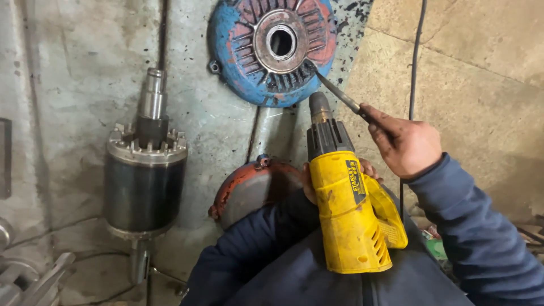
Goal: The person uses a yellow heat gun to apply heat to a blue circular mechanical part while simultaneously scraping its surface with a metal tool. The person moves the heat gun and scraper around the part's surface to clean it.
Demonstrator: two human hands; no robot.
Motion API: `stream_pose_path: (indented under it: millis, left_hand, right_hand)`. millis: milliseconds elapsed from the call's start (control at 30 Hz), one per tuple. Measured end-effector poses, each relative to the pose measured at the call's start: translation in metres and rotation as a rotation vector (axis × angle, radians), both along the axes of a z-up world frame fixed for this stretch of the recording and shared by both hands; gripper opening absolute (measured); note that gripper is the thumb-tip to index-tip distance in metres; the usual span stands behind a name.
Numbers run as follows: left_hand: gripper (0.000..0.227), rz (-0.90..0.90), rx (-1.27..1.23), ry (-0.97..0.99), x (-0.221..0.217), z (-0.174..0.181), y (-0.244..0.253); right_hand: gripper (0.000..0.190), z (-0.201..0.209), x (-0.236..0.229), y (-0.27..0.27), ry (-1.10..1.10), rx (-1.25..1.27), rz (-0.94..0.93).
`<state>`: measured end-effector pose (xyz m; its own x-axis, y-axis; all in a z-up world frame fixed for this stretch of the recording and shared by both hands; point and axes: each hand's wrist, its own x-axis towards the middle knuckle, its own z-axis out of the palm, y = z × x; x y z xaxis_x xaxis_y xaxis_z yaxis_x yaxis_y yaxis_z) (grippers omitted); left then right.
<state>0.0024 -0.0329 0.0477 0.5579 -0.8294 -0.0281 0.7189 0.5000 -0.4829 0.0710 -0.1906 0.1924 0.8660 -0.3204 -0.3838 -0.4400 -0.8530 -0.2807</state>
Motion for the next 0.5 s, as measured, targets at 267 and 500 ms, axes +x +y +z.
stream_pose_path:
  millis: [267,500]
  left_hand:
    - [0.109,0.006,0.02,-0.05,-0.007,-0.006,0.0]
    - [0.108,-0.06,-0.031,-0.102,-0.004,-0.01,0.004]
  right_hand:
    - [0.039,-0.011,-0.006,-0.008,-0.061,0.191,-0.023]
    - [0.036,-0.021,-0.011,-0.011,-0.045,0.319,-0.1]
